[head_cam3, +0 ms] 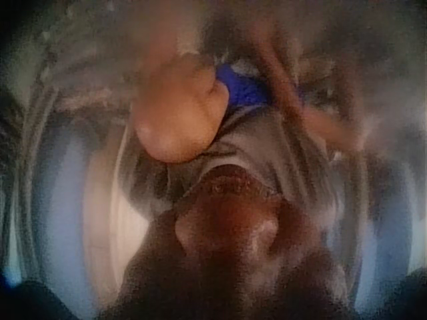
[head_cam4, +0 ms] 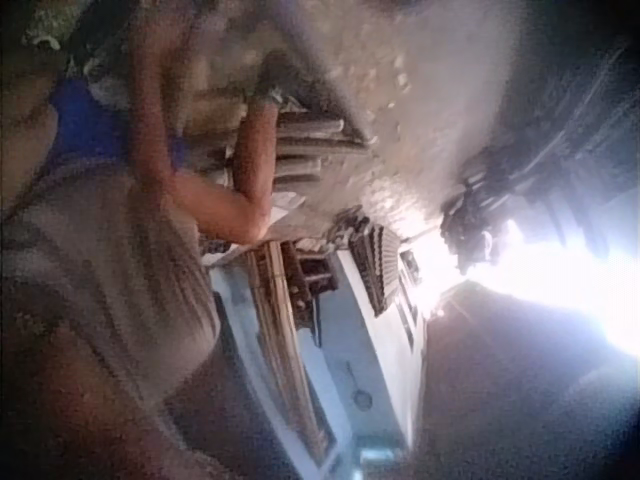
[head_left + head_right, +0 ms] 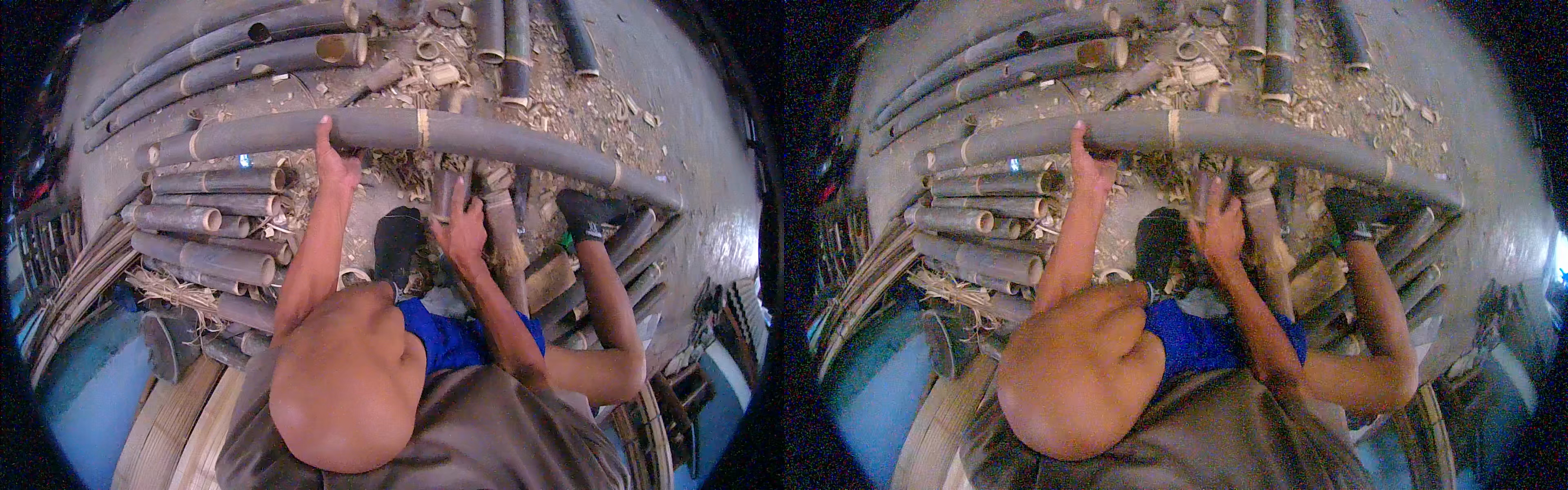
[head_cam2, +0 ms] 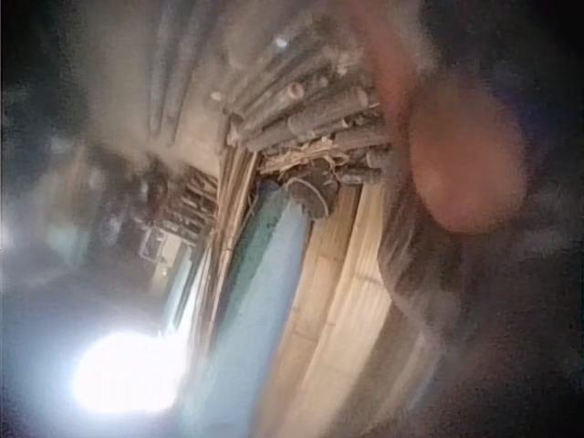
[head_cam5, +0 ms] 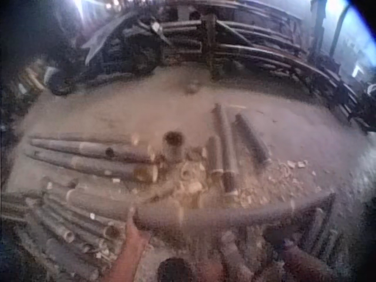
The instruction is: The person sits on the floor and uses a knife to sharpen the end of a bamboo pole. They repeatedly rotate the pole and scrape the knife along the cut end to smooth it. The person then picks up another bamboo pole and begins the same sharpening process.
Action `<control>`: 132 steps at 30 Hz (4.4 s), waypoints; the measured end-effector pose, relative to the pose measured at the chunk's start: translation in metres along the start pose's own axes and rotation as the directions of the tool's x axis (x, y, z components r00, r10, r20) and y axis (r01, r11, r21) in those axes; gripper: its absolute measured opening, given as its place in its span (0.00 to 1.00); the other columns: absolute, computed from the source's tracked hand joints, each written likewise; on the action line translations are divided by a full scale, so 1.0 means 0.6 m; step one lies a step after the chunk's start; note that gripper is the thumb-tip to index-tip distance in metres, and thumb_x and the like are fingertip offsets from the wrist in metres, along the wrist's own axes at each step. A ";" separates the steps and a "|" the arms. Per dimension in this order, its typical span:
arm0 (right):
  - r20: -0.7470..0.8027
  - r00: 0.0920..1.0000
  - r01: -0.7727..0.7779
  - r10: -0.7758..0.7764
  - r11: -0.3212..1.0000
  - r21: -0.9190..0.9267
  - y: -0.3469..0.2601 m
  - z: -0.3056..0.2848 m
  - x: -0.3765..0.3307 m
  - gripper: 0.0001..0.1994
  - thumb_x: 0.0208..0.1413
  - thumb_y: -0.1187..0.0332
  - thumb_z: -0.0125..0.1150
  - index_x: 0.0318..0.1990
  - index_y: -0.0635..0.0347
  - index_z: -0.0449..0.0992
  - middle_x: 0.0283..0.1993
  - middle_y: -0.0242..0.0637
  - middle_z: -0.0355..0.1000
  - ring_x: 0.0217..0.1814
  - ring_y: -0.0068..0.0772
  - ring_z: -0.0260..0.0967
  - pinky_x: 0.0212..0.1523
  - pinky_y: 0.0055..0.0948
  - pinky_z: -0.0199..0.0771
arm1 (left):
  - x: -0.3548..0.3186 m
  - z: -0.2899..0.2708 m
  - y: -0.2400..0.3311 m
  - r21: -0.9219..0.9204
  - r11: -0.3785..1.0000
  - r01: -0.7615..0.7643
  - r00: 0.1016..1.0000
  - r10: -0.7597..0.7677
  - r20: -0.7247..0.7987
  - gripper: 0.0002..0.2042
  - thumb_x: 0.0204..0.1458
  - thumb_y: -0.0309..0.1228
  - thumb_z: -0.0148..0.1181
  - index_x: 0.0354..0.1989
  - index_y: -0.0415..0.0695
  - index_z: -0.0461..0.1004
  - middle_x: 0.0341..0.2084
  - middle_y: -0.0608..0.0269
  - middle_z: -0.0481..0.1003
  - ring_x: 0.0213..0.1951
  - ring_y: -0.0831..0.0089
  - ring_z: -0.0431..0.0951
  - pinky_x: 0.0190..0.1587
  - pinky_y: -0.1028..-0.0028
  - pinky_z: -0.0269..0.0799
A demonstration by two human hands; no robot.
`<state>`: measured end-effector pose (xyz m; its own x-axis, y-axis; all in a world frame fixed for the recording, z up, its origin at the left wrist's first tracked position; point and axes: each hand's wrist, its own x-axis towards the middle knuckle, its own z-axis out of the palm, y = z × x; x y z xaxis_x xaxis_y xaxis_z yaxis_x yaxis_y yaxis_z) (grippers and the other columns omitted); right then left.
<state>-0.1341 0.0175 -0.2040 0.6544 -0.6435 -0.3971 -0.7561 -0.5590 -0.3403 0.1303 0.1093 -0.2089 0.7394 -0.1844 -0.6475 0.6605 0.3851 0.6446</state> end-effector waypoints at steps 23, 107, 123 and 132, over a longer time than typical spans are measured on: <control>0.078 0.962 0.267 -0.262 0.841 -0.470 0.214 -0.248 0.250 0.48 0.47 0.53 0.76 0.75 0.36 0.54 0.73 0.40 0.60 0.74 0.56 0.56 0.69 0.74 0.51 | 0.004 -0.017 0.022 0.138 0.988 -0.065 0.998 0.065 0.005 0.38 0.50 0.55 0.67 0.67 0.51 0.63 0.62 0.59 0.66 0.65 0.57 0.63 0.65 0.45 0.57; -0.240 0.967 0.018 -0.081 0.967 -0.253 0.325 -0.265 0.227 0.47 0.43 0.24 0.61 0.66 0.45 0.72 0.70 0.45 0.63 0.76 0.56 0.51 0.70 0.78 0.34 | 0.122 -0.105 0.114 0.089 0.995 -0.047 0.986 0.061 -0.153 0.33 0.59 0.53 0.59 0.68 0.48 0.64 0.64 0.56 0.68 0.65 0.55 0.67 0.69 0.48 0.57; -0.199 0.972 0.063 -0.122 0.958 -0.278 0.302 -0.269 0.246 0.46 0.45 0.25 0.60 0.67 0.46 0.72 0.70 0.50 0.64 0.76 0.55 0.53 0.70 0.74 0.40 | 0.125 -0.121 0.104 0.040 0.998 -0.044 0.996 0.047 -0.080 0.31 0.61 0.51 0.57 0.67 0.44 0.64 0.64 0.53 0.67 0.64 0.53 0.66 0.70 0.48 0.56; -0.085 0.995 0.019 -0.055 0.925 -0.380 0.312 -0.264 0.223 0.50 0.46 0.28 0.62 0.73 0.45 0.60 0.72 0.57 0.59 0.75 0.65 0.52 0.70 0.77 0.42 | 0.162 -0.104 0.065 -0.078 0.996 -0.038 0.999 0.037 -0.022 0.49 0.52 0.57 0.67 0.75 0.44 0.50 0.72 0.55 0.58 0.70 0.54 0.59 0.72 0.48 0.50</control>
<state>-0.1874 -0.2561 -0.1856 0.6930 -0.6538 -0.3038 -0.6859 -0.7277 0.0018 0.2195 0.1626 -0.2721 0.7601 -0.1502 -0.6322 0.6194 0.4615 0.6351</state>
